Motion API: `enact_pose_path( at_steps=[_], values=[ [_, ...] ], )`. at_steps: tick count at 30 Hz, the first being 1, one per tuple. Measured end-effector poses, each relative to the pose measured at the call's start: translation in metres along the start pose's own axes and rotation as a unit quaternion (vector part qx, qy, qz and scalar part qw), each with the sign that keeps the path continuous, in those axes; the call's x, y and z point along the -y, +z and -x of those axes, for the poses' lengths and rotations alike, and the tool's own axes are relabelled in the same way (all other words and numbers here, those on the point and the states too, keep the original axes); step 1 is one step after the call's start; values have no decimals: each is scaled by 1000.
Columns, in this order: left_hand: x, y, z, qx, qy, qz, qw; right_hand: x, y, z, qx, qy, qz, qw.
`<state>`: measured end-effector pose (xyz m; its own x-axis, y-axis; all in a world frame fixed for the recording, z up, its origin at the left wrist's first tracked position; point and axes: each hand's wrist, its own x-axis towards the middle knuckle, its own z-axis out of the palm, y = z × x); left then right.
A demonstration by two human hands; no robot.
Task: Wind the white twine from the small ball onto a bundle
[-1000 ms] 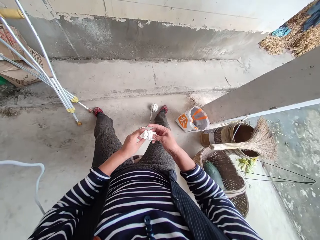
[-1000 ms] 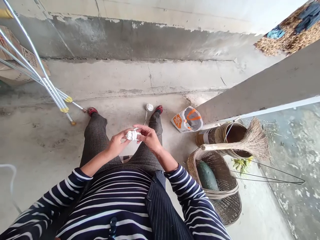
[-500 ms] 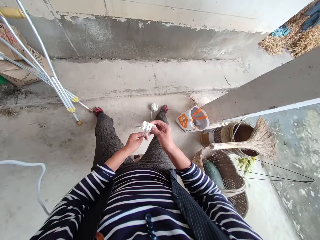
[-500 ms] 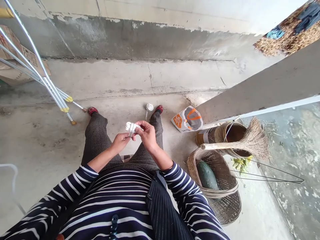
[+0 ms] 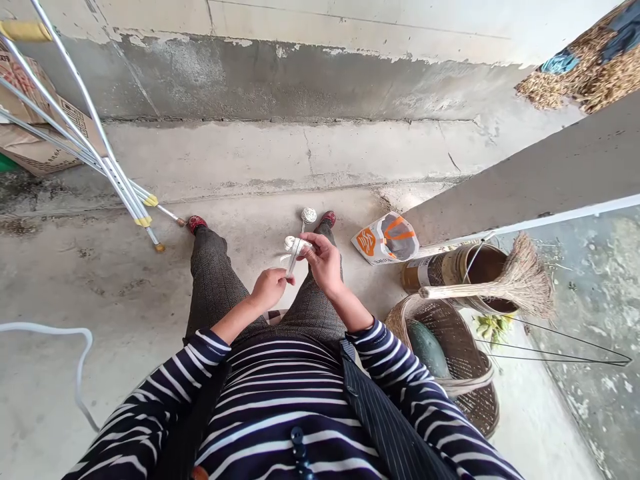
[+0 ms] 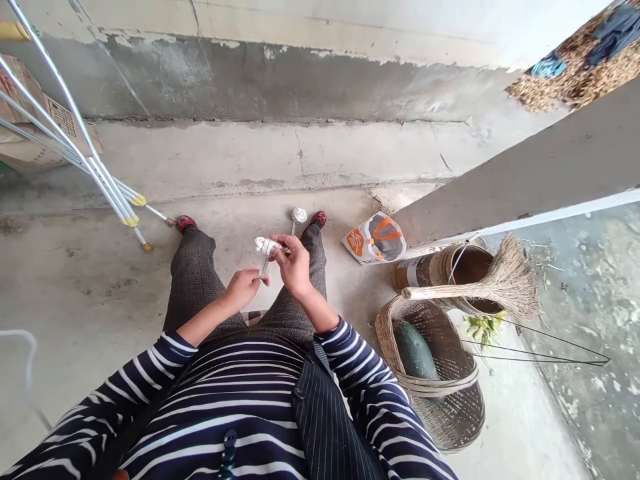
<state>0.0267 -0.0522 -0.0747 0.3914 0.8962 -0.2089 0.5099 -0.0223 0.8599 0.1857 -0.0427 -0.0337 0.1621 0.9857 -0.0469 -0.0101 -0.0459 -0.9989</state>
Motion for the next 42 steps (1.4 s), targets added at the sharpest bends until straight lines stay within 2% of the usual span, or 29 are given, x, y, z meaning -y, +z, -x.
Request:
enact_pose_path(
  at_steps=[1,3,7,11,14,17,20,24,27,30,32,37,42],
  values=[
    [-6,1,3,10,16,9,1000,-1,-2,-2,-14,-40,74,996],
    [-16,1,8,36,24,39,998,-4,-7,-4,-30,-111,221,969],
    [-30,-15,11,93,-15,148,984,-8,-19,-6,5,-185,434,882],
    [-33,-38,5,130,-49,263,955,-3,-34,-3,86,-221,539,808],
    [-34,-47,-3,144,-54,309,938,2,-42,2,146,-216,557,789],
    [-35,-47,-12,157,-68,351,921,4,-45,7,191,-183,524,810],
    [-34,-46,-24,154,-76,310,935,2,-45,12,238,-138,425,862],
    [-26,-48,-42,107,-81,86,987,-7,-43,15,258,-43,246,933],
    [-19,-48,-46,45,-23,-69,996,-15,-37,15,232,36,89,968],
    [-14,-44,-36,-33,89,-51,994,-19,-29,13,195,81,-48,976],
    [-12,-41,-24,-55,116,15,992,-16,-26,12,179,93,-90,975],
    [-16,-34,0,-41,81,140,986,2,-15,13,187,60,-80,977],
    [-29,-37,8,-62,55,148,985,26,4,21,203,17,-21,979]
  ],
)
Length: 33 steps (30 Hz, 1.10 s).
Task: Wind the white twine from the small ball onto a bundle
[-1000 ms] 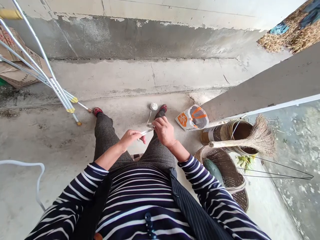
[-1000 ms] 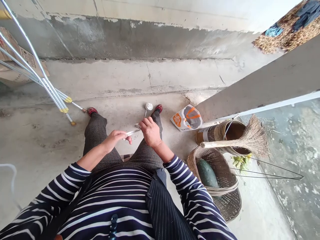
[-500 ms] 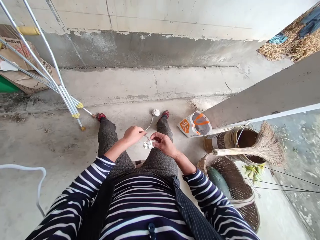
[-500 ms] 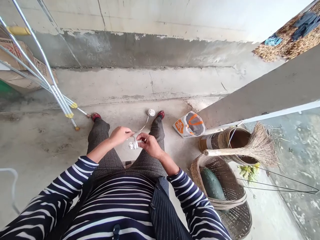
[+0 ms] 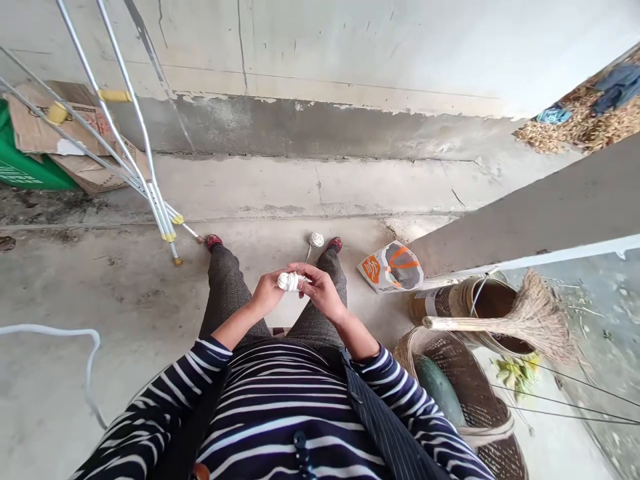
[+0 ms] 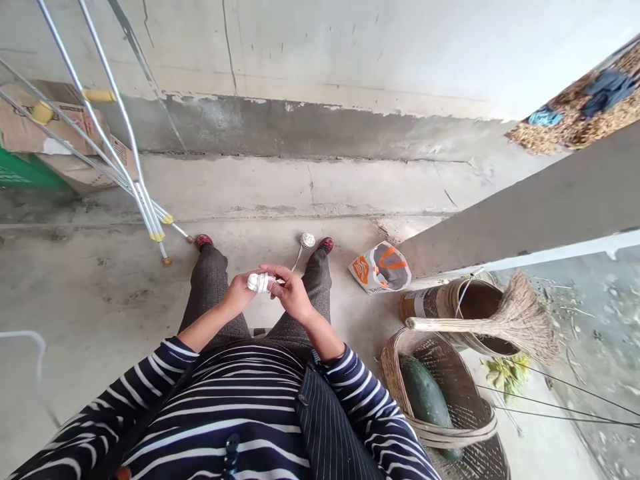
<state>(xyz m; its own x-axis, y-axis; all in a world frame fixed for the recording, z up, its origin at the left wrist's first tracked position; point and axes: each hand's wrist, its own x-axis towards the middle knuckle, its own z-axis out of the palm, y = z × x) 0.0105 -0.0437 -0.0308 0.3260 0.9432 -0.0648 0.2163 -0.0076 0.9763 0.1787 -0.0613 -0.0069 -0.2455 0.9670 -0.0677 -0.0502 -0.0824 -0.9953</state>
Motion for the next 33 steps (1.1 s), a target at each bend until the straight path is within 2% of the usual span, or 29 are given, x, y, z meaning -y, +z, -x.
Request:
enact_pose_path(
  at_steps=[6,12,15,21,23,26,29,33],
  values=[
    [-20,-12,18,-31,3,-46,998,13,21,17,-15,-86,127,988],
    [-27,-14,46,-11,-7,-130,991,3,38,48,9,-4,82,997],
    [-25,-7,59,-14,6,-160,987,5,40,59,-12,-19,89,996],
    [-32,4,67,-46,20,-199,979,26,28,67,-86,-70,182,977],
    [-36,2,65,-45,25,-174,983,28,27,69,-88,-69,157,981],
    [-39,-2,65,-25,34,-137,990,25,32,72,-71,-44,62,995],
    [-36,-6,68,-14,32,-122,992,20,37,72,-24,5,-19,1000],
    [-28,-12,69,1,34,-128,991,15,38,65,36,74,-64,995]
  ],
)
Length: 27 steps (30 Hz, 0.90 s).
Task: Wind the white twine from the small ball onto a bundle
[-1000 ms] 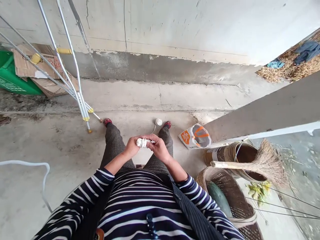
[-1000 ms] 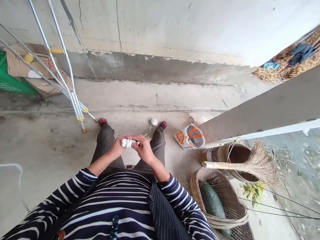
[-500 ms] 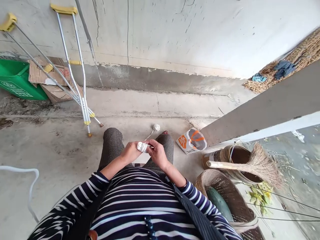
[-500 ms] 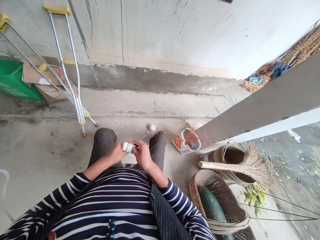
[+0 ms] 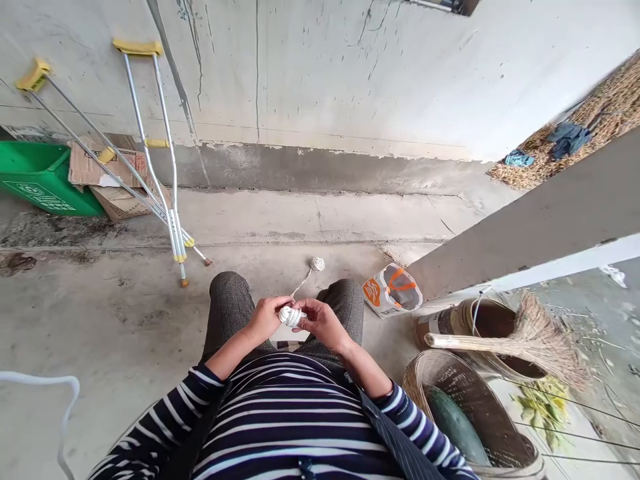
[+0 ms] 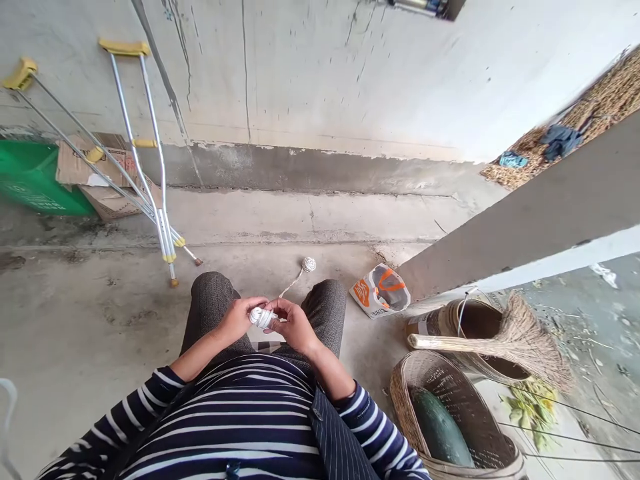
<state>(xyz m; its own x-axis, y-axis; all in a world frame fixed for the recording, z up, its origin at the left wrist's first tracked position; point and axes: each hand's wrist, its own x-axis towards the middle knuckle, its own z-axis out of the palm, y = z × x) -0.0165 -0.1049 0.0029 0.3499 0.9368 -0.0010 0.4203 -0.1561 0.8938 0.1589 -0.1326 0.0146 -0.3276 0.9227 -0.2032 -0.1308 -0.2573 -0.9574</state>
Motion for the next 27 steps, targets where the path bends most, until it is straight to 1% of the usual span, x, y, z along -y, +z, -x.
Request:
enact_pose_path(
  at_steps=[3,6,8,10,13,15,17,20,21,23,25,27],
  values=[
    [8,-2,-7,12,-8,11,1000,0,-5,-8,9,18,-4,1000],
    [12,-6,-24,9,-39,18,999,10,-10,-20,-26,-11,21,999],
    [11,-10,-42,-3,-55,18,998,25,-14,-30,-53,-44,65,995],
    [7,-15,-63,-4,-55,17,998,45,-18,-40,-71,-79,116,988],
    [-2,-21,-99,11,-48,25,998,78,-20,-51,-73,-131,196,969],
    [-7,-26,-123,-3,-48,32,998,96,-20,-54,-75,-161,255,951],
    [-9,-30,-146,-30,-32,40,998,107,-20,-53,-85,-182,291,935],
    [-5,-36,-175,-70,18,56,996,116,-20,-47,-107,-197,308,925],
    [-2,-38,-183,-82,25,58,995,118,-20,-44,-113,-202,309,922],
    [4,-41,-194,-94,9,52,994,121,-20,-38,-124,-213,310,918],
    [11,-43,-199,-72,-31,24,997,124,-21,-34,-137,-224,312,913],
    [17,-45,-201,-17,-67,-20,997,126,-23,-33,-153,-227,310,910]
  ],
)
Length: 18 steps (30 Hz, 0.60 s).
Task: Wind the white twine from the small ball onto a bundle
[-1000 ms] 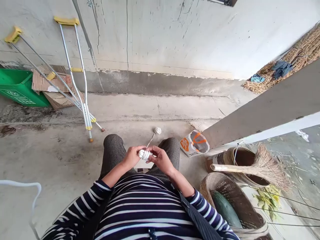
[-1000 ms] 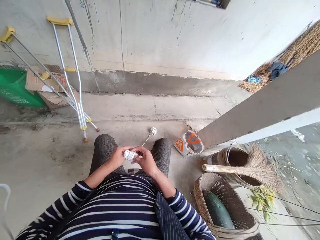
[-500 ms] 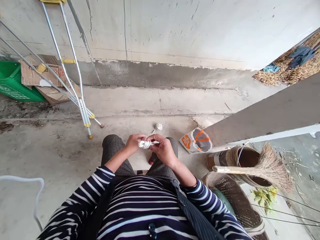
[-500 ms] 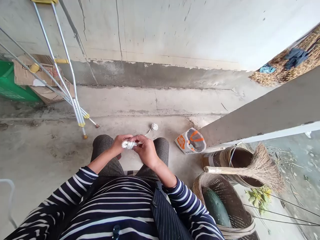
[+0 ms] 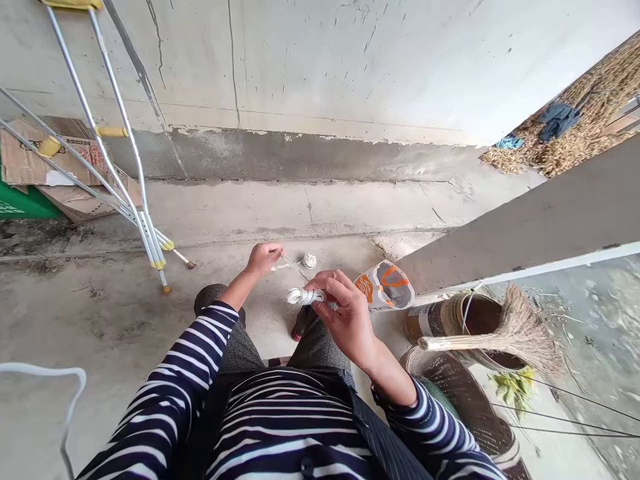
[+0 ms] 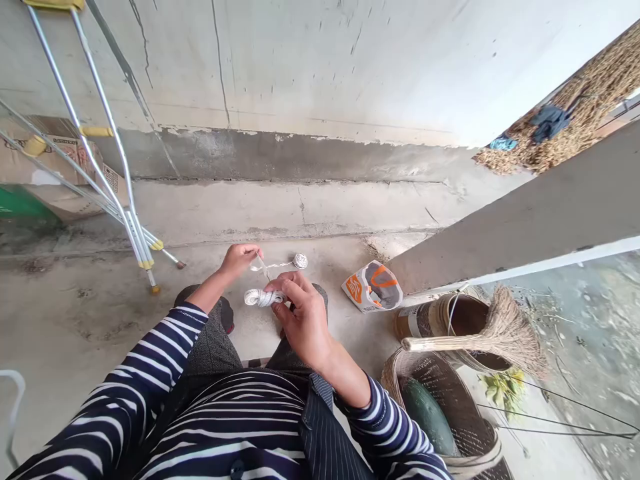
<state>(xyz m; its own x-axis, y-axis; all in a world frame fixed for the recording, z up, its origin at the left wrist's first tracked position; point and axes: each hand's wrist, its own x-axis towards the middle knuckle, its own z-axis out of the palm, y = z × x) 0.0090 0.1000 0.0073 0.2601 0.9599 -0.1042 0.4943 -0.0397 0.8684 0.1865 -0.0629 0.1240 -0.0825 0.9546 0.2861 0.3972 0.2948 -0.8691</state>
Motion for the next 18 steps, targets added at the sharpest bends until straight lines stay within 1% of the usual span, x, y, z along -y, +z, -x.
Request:
enact_pose_path(
  at_steps=[2,4,6,8,10,11,13,14,15,16,18],
  values=[
    [5,-4,-3,62,-18,-41,997,-2,-2,-2,-17,14,-9,1000],
    [7,-13,-9,121,-25,-63,990,-4,-3,-5,-18,31,-32,999],
    [6,-24,-18,167,-26,-79,983,-4,-3,-6,1,39,-68,997],
    [1,-33,-27,189,-22,-95,977,-2,-1,-8,29,44,-112,992],
    [-7,-36,-28,181,-12,-109,977,1,4,-9,41,48,-150,987],
    [-13,-34,-25,164,0,-110,980,2,7,-11,39,49,-162,985],
    [-24,-24,-8,111,42,-82,990,1,12,-16,17,53,-174,983],
    [-29,-17,6,58,80,-37,994,-1,14,-19,0,58,-176,983],
    [-34,-11,21,24,110,18,993,-3,15,-22,-17,66,-180,981],
    [-37,-4,37,14,121,67,990,-6,15,-26,-32,75,-186,979],
    [-42,7,69,9,115,151,982,-12,15,-31,-50,93,-209,972]
  ],
)
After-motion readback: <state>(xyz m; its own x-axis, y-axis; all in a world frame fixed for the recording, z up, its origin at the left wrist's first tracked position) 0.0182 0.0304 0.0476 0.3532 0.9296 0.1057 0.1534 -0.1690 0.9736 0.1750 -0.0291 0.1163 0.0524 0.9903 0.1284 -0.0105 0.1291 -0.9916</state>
